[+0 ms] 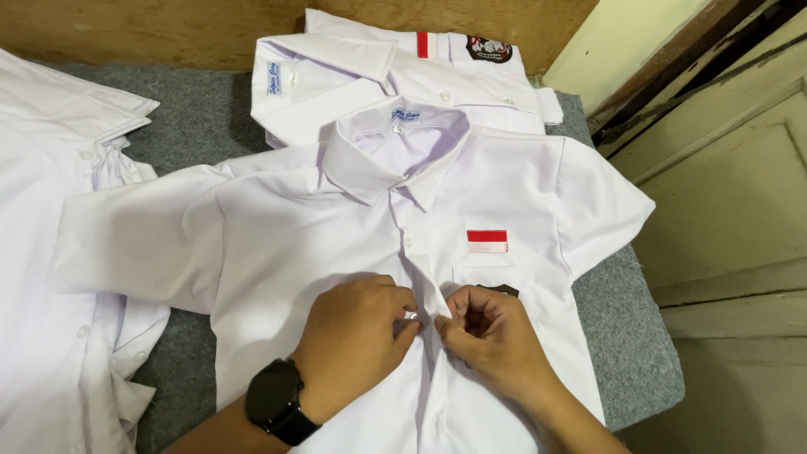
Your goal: The person buttons a white short-sleeved shirt from top to bottom, then uses scissors to trim loose threads from the shirt's hem and pocket area. The person also smooths the fabric and adjusts the collar and pocket emblem during the process.
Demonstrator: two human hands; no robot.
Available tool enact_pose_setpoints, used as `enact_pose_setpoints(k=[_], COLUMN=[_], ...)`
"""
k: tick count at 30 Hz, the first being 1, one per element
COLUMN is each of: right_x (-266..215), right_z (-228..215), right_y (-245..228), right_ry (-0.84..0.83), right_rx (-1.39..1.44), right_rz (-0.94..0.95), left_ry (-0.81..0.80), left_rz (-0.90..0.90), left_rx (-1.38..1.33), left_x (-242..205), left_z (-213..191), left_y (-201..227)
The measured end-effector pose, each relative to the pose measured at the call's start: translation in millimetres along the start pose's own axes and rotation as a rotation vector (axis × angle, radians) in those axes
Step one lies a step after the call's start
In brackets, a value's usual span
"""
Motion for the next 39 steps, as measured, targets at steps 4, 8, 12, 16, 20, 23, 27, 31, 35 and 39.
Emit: enact_pose_setpoints(k=[4, 8, 12, 16, 20, 23, 27, 31, 35, 39], right_x=[-2.7, -2.4, -2.6, -1.3, -0.3, 2.3, 2.5, 1.0, 1.0, 0.6], right_z=[2.9, 5.6, 7.4, 6.3, 2.4, -1.6, -2.6, -1.6, 0.1, 1.8], right_y=[-3.9, -5.9, -3.1, -2.7, -7.6, -7.1, -9.2, -13.3, -15.7, -20.8], right_ry=[-0.011, 0.004, 0.029, 0.021, -0.058, -0.125, -0.137, -0.123, -0.100, -0.095], right_rx=[-0.051, -0.133, -0.236, -0.254, -0.256, -0.211, -0.077, -0.055, -0.043, -0.060], right_rz=[-0.059, -0.126, -0.150, -0.139, -0.173, -0.119, 0.019, 0.043, 0.071, 0.083], left_ry=[-0.016, 0.011, -0.123, -0.214, -0.241, -0.243, -0.270, -0.294, -0.295, -0.313], left_rz=[-0.030, -0.044, -0.231, -0.407, -0.437, -0.418, -0.428, -0.444, -0.420, -0.399], left_rx=[-0.032, -0.114, -0.282, -0.424, -0.523, -0.547, -0.537, -0.550, -0.582, -0.592], left_x=[-1.8, -1.7, 1.5, 6.9, 9.5, 9.5, 10.5, 10.6, 10.0, 10.1], left_z=[6.2, -0.4, -22.1, -34.5, -37.6, -38.1, -38.1, -38.3, -39.1, -38.4], left_y=[0.7, 2.5, 18.1, 23.9, 23.3, 21.9, 23.2, 22.5, 21.4, 20.0])
Point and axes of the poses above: each hand's wrist, its own x-axis towards the middle knuckle, its own z-axis out of the palm, y = z × x, the point moved 1 cm from there along x, towards the middle knuckle, and after that the axes turned 3 degrees about -z, right-handed, at the moved point
